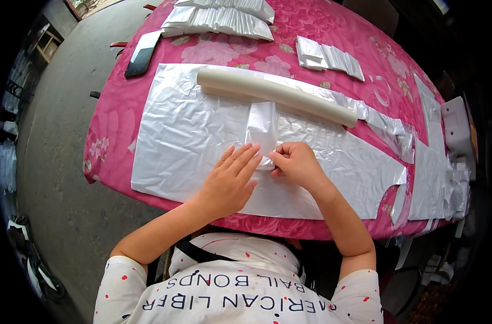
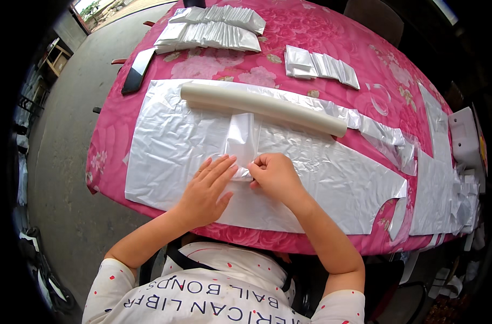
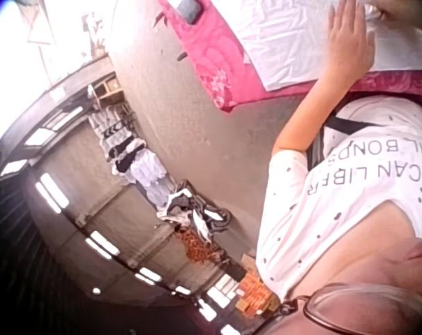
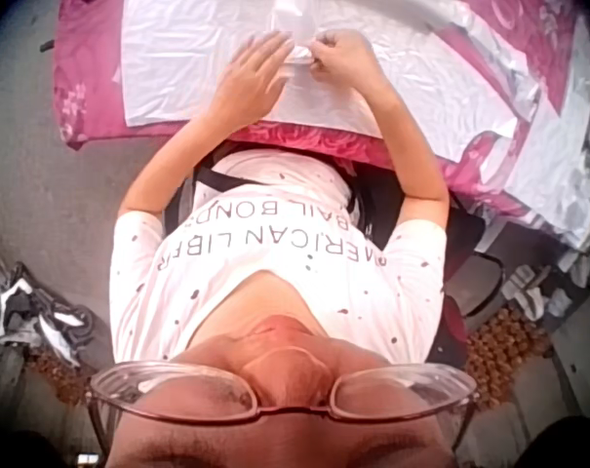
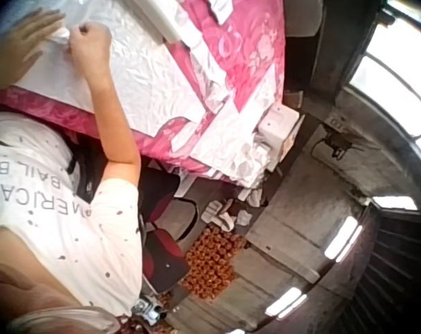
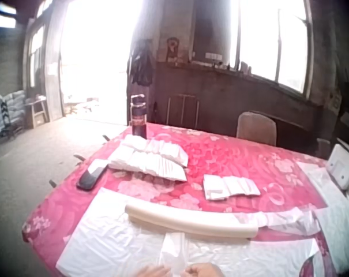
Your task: The person repeatedly wraps small white rectangular items in clear plastic film on a pink floral tablecloth. They unroll the film, place an item, fold the film around it, and set the wrapped unit aside. The person also briefly moves a thermos and a phone on the table.
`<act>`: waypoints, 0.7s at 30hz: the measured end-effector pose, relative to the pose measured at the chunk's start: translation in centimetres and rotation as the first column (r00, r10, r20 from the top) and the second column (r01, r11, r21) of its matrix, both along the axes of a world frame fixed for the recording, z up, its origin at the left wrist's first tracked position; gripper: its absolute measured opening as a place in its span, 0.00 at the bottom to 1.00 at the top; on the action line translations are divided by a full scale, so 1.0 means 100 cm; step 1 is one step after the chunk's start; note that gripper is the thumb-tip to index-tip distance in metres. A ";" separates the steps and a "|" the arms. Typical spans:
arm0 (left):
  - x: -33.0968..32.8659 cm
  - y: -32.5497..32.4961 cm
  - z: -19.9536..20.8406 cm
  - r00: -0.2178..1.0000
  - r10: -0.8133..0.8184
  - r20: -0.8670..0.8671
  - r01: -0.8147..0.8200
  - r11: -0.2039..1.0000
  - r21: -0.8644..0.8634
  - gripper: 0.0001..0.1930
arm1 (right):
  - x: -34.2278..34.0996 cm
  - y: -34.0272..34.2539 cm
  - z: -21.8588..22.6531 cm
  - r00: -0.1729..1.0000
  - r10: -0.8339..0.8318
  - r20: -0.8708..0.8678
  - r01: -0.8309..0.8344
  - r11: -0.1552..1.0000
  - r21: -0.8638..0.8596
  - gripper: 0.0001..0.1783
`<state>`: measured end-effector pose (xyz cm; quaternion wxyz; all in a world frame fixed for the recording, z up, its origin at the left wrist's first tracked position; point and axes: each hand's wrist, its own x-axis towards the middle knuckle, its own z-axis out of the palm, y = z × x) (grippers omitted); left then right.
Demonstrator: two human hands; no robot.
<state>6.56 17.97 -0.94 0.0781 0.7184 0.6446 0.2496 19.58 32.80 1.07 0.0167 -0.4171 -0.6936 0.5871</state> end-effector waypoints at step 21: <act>-0.001 0.019 -0.002 0.995 0.080 -0.051 -0.080 0.997 0.007 0.29 | 0.007 0.029 -0.014 0.746 0.657 0.112 -0.379 0.279 0.882 0.27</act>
